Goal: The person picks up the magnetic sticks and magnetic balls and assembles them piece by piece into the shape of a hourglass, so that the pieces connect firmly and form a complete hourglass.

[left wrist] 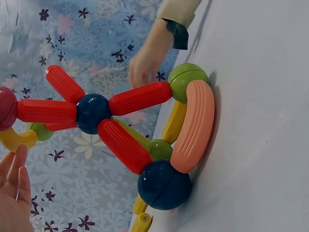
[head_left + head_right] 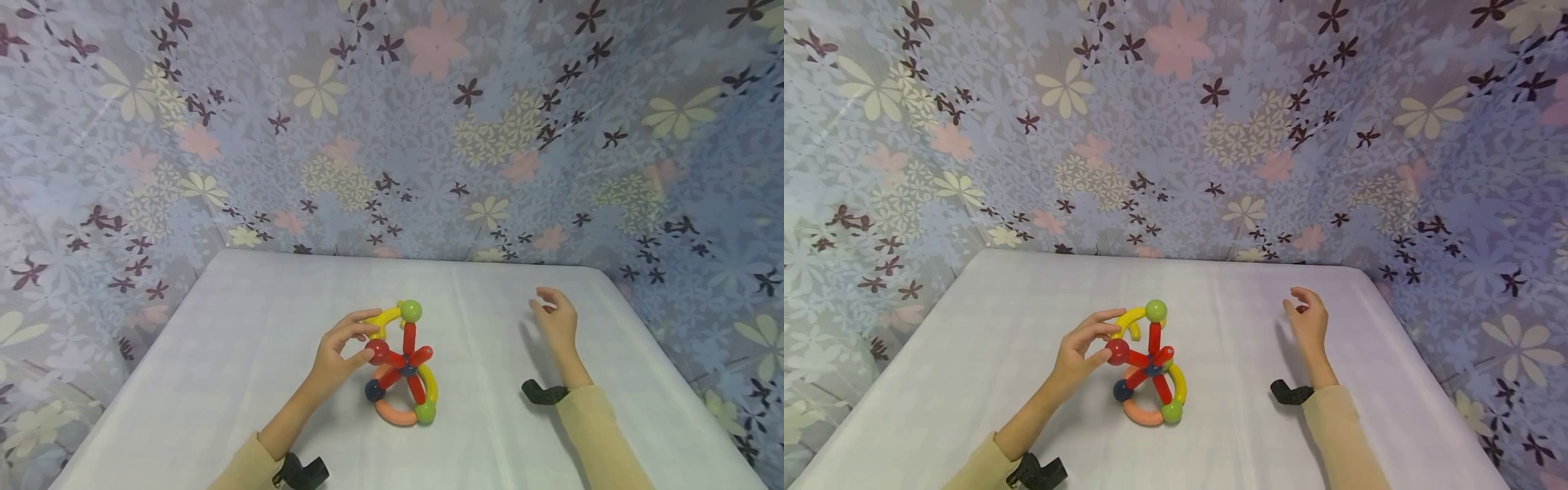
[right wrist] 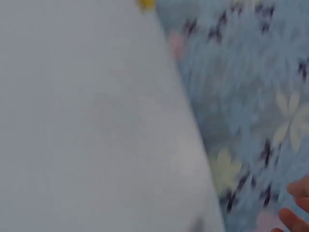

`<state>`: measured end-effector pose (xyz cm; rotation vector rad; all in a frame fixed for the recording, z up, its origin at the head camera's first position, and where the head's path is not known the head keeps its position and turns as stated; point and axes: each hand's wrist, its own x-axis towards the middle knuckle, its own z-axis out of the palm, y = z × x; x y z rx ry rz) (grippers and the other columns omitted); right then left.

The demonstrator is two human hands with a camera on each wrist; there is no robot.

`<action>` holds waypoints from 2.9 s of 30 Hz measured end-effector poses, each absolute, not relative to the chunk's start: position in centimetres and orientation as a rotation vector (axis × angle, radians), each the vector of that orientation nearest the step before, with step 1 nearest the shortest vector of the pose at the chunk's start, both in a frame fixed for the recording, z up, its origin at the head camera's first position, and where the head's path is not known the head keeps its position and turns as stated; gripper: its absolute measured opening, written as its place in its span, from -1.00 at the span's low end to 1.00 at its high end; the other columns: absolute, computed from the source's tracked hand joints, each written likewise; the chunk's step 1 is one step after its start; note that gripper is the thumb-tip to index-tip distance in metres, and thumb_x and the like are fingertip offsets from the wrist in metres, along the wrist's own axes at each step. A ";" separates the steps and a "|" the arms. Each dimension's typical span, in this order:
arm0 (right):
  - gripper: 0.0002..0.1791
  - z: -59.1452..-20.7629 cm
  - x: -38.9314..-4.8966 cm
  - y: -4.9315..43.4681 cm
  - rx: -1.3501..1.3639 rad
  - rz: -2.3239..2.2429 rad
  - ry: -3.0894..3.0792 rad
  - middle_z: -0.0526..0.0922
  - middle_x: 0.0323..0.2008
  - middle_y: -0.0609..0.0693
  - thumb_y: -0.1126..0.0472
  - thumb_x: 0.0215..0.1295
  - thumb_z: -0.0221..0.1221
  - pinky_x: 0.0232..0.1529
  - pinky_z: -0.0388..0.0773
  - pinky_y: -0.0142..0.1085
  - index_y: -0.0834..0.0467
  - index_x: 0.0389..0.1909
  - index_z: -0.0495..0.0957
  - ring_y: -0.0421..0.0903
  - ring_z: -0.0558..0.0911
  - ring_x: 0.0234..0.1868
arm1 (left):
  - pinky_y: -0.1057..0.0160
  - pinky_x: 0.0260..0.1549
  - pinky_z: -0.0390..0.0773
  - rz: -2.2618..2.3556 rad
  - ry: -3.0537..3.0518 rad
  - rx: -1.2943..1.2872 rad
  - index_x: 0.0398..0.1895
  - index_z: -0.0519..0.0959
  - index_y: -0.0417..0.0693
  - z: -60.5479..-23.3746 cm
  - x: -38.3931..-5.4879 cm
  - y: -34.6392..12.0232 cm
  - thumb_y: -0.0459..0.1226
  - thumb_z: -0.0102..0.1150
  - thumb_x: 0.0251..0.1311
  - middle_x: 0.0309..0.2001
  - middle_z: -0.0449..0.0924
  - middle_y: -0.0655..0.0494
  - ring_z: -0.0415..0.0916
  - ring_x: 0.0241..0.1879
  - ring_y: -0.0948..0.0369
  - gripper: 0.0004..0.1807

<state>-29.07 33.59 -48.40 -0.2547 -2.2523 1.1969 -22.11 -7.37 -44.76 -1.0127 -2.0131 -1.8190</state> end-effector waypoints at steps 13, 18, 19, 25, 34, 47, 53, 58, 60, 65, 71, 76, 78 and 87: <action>-0.64 -50.9 -29.5 37.1 -0.233 1.053 -2.511 0.51 0.05 0.41 0.42 0.17 0.14 -0.01 0.45 -0.01 0.39 0.02 0.50 0.26 0.52 0.04 | 0.30 -0.09 0.48 -1.799 -2.026 -1.012 -0.05 0.55 -0.30 -44.6 -22.0 -7.4 -0.46 0.17 0.10 0.20 0.47 -0.18 0.42 0.13 0.32 -0.70; -0.65 -51.2 -29.5 37.0 -0.281 1.054 -2.504 0.54 0.00 0.41 0.45 0.15 0.14 0.02 0.48 -0.07 0.40 0.00 0.50 0.24 0.52 0.03 | 0.27 -0.07 0.50 -1.806 -2.035 -1.002 0.04 0.54 -0.22 -44.6 -22.0 -7.4 -0.43 0.18 0.10 0.19 0.48 -0.15 0.43 0.10 0.33 -0.63; -0.64 -50.9 -29.4 36.7 -0.297 1.073 -2.499 0.54 0.00 0.40 0.43 0.16 0.15 -0.02 0.50 -0.18 0.39 0.01 0.50 0.21 0.54 0.01 | 0.27 -0.07 0.50 -1.808 -2.043 -0.992 0.07 0.53 -0.19 -44.6 -22.0 -7.4 -0.42 0.19 0.10 0.20 0.48 -0.14 0.44 0.09 0.33 -0.60; -0.58 -46.5 -28.2 32.5 -0.339 1.323 -2.435 0.56 0.04 0.28 0.27 0.21 0.23 -0.30 0.33 -0.74 0.31 0.08 0.49 -0.37 0.48 -0.22 | 0.28 -0.01 0.50 -1.793 -2.104 -0.910 0.20 0.47 -0.06 -44.6 -22.2 -7.5 -0.33 0.23 0.11 0.16 0.51 -0.02 0.42 0.02 0.32 -0.48; -0.53 -40.9 -23.3 23.1 0.024 1.669 -2.439 0.60 -0.21 -0.26 0.13 0.16 0.31 -0.16 0.53 -0.52 0.23 0.06 0.50 -0.40 0.56 -0.18 | 0.31 0.21 0.41 -1.936 -2.003 -0.981 0.22 0.42 -0.21 -44.5 -22.2 -7.5 -0.45 0.18 0.12 0.17 0.45 -0.16 0.41 0.16 0.29 -0.47; -0.63 -39.8 -18.1 17.6 0.597 1.714 -2.355 0.65 -0.13 0.10 0.35 0.09 0.32 -0.06 0.56 -0.43 0.22 -0.03 0.55 -0.29 0.59 -0.12 | 0.39 0.19 0.40 -1.994 -1.985 -0.981 0.16 0.46 -0.29 -44.5 -22.1 -7.3 -0.40 0.17 0.14 0.18 0.41 -0.22 0.38 0.18 0.33 -0.54; -0.62 -39.8 -18.1 17.4 0.630 1.703 -2.377 0.65 -0.13 0.11 0.36 0.08 0.32 -0.07 0.57 -0.39 0.20 -0.04 0.56 -0.28 0.60 -0.13 | 0.37 0.19 0.41 -1.976 -1.960 -0.994 0.14 0.47 -0.31 -44.7 -22.1 -7.4 -0.45 0.16 0.13 0.16 0.42 -0.23 0.38 0.18 0.32 -0.55; -0.61 -39.9 -18.3 17.6 0.649 1.689 -2.403 0.65 -0.11 0.05 0.33 0.09 0.32 -0.09 0.57 -0.39 0.18 -0.02 0.55 -0.30 0.59 -0.14 | 0.38 0.15 0.42 -1.925 -1.919 -1.010 0.10 0.48 -0.36 -44.9 -21.9 -7.3 -0.51 0.19 0.07 0.13 0.44 -0.28 0.39 0.15 0.31 -0.55; -0.59 -39.9 -18.4 17.8 0.679 1.665 -2.411 0.64 -0.08 -0.01 0.33 0.09 0.32 -0.08 0.56 -0.38 0.16 0.00 0.54 -0.31 0.58 -0.13 | 0.37 0.12 0.43 -1.891 -1.908 -1.016 0.08 0.49 -0.36 -44.9 -21.9 -7.2 -0.53 0.20 0.04 0.11 0.45 -0.28 0.39 0.13 0.31 -0.55; -0.63 -40.5 -20.0 18.8 0.642 1.719 -2.418 0.58 0.00 0.00 0.30 0.21 0.21 0.00 0.53 -0.35 0.19 0.07 0.50 -0.22 0.56 -0.04 | 0.33 0.08 0.45 -1.858 -1.889 -1.030 0.07 0.51 -0.34 -44.9 -21.9 -7.0 -0.53 0.21 0.02 0.10 0.46 -0.26 0.40 0.11 0.29 -0.55; -0.57 -43.3 -24.9 19.5 0.218 1.861 -2.588 0.60 0.01 0.20 0.08 0.33 0.13 -0.04 0.56 -0.31 0.28 0.10 0.46 -0.10 0.62 -0.10 | 0.35 0.04 0.46 -1.894 -1.862 -1.025 0.06 0.50 -0.35 -45.2 -22.0 -6.9 -0.52 0.19 0.05 0.10 0.44 -0.28 0.40 0.10 0.30 -0.58; -0.53 -46.2 -29.0 19.1 0.178 1.727 -2.752 0.64 -0.11 0.31 0.16 0.28 0.16 -0.20 0.60 -0.31 0.40 0.09 0.44 -0.02 0.67 -0.22 | 0.37 0.02 0.47 -1.907 -1.847 -1.025 0.05 0.50 -0.37 -45.2 -22.0 -6.8 -0.47 0.18 0.09 0.10 0.43 -0.30 0.40 0.10 0.32 -0.60; -0.55 -47.3 -30.5 18.9 0.198 1.660 -2.804 0.66 -0.17 0.31 0.18 0.25 0.18 -0.26 0.61 -0.32 0.40 0.07 0.45 -0.06 0.67 -0.30 | 0.34 0.01 0.48 -1.898 -1.849 -1.027 0.05 0.50 -0.36 -45.2 -21.9 -6.8 -0.45 0.18 0.09 0.10 0.43 -0.30 0.40 0.10 0.32 -0.60; -0.55 -48.8 -34.0 16.6 0.287 1.409 -2.920 0.63 -0.20 0.25 0.20 0.06 0.23 -0.35 0.57 -0.32 0.32 -0.01 0.50 -0.08 0.59 -0.35 | 0.31 -0.03 0.49 -1.849 -1.863 -1.006 0.04 0.52 -0.32 -45.4 -21.9 -6.9 -0.46 0.20 0.07 0.10 0.46 -0.25 0.42 0.06 0.30 -0.60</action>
